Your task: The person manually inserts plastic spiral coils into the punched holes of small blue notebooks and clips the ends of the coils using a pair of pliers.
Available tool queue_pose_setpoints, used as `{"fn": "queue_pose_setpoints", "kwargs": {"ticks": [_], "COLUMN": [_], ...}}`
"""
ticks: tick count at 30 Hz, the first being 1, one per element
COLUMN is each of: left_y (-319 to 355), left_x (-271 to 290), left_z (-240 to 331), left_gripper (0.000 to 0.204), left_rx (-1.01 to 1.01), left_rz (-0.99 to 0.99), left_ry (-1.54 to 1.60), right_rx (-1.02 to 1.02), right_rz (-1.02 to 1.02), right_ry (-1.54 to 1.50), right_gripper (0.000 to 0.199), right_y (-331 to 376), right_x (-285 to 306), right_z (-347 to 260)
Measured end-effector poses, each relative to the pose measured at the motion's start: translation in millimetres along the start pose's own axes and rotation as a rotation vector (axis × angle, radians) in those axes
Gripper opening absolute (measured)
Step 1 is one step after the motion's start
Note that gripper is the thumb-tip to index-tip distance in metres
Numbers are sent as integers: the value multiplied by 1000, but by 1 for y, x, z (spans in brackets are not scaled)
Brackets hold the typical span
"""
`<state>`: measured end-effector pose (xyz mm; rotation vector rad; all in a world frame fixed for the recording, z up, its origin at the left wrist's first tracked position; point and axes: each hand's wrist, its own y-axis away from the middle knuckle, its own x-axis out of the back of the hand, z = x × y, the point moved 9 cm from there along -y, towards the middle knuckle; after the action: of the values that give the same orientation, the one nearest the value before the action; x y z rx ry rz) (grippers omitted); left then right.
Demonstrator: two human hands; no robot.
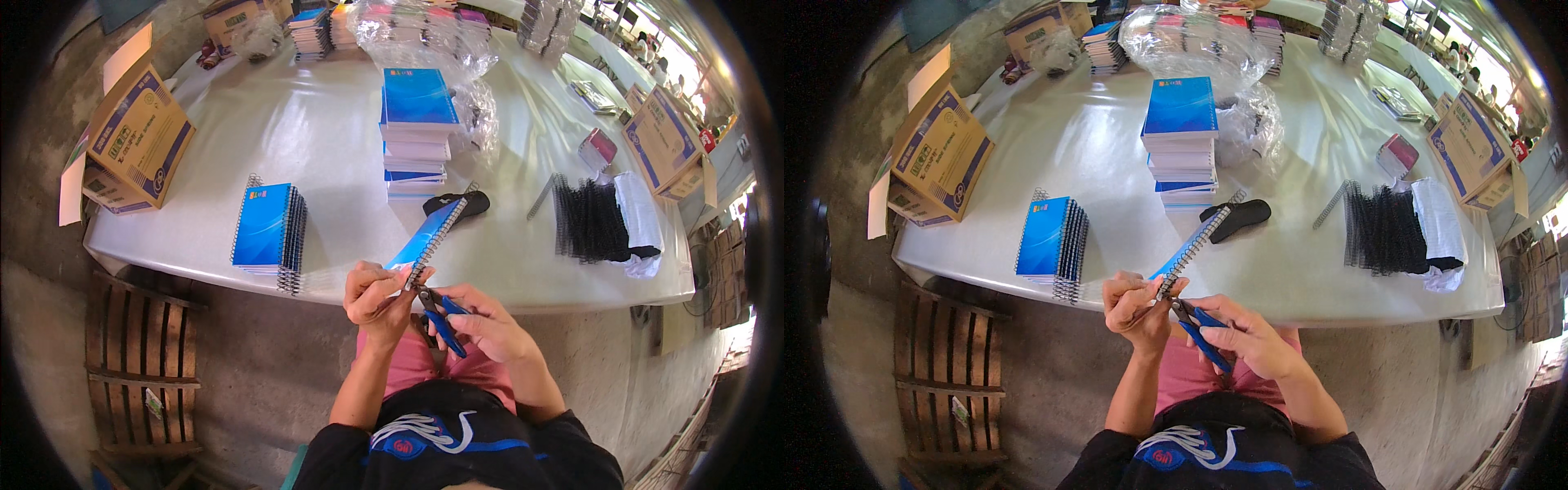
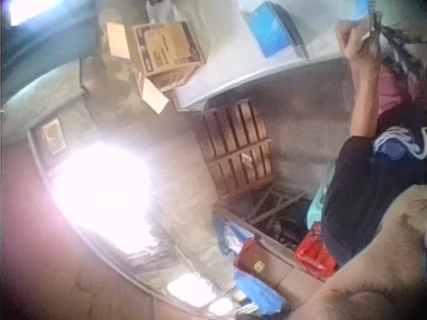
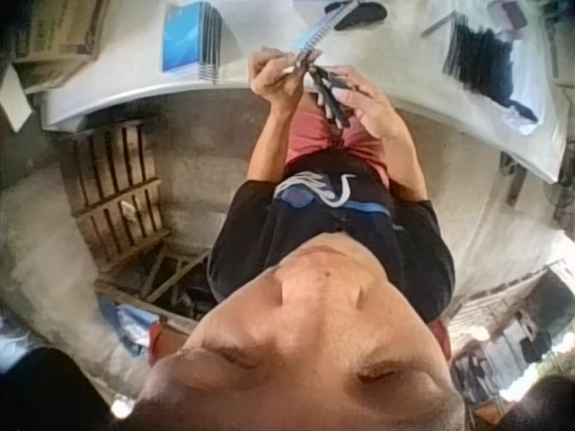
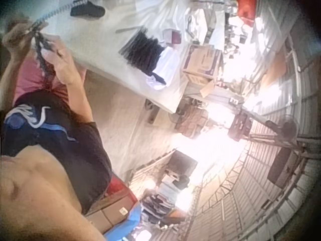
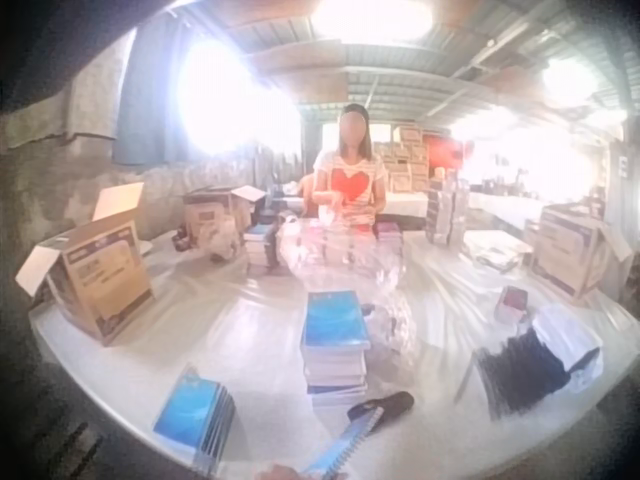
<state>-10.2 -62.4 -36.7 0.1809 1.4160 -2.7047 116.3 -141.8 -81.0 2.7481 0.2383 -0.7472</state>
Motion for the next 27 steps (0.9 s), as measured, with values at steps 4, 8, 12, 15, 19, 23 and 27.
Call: {"fn": "queue_pose_setpoints", "kwargs": {"ticks": [4,8,12,15,19,23,27], "left_y": [2,4,15,2,-11,-30,-47], "left_x": [-4,16,33,46,71,102,149], "left_z": [-14,-49,-69,-52,-29,-10,-8], "left_gripper": [39,37,35,31,28,20,12], "left_rx": [105,664,836,740,596,467,376], "left_rz": [-48,274,379,377,420,497,639], "left_ry": [-17,307,678,676,690,615,392], "right_rx": [212,472,314,184,679,660,532], "right_rz": [148,379,794,997,650,64,-279], "right_ry": [499,1223,1637,1969,1548,451,65], "right_gripper": [44,46,47,50,62,72,73], "right_y": [1,32,59,47,0,-67,-119], "right_x": [2,28,99,113,38,-49,-112], "right_z": [-21,-53,-52,-51,-75,-73,-94]}}
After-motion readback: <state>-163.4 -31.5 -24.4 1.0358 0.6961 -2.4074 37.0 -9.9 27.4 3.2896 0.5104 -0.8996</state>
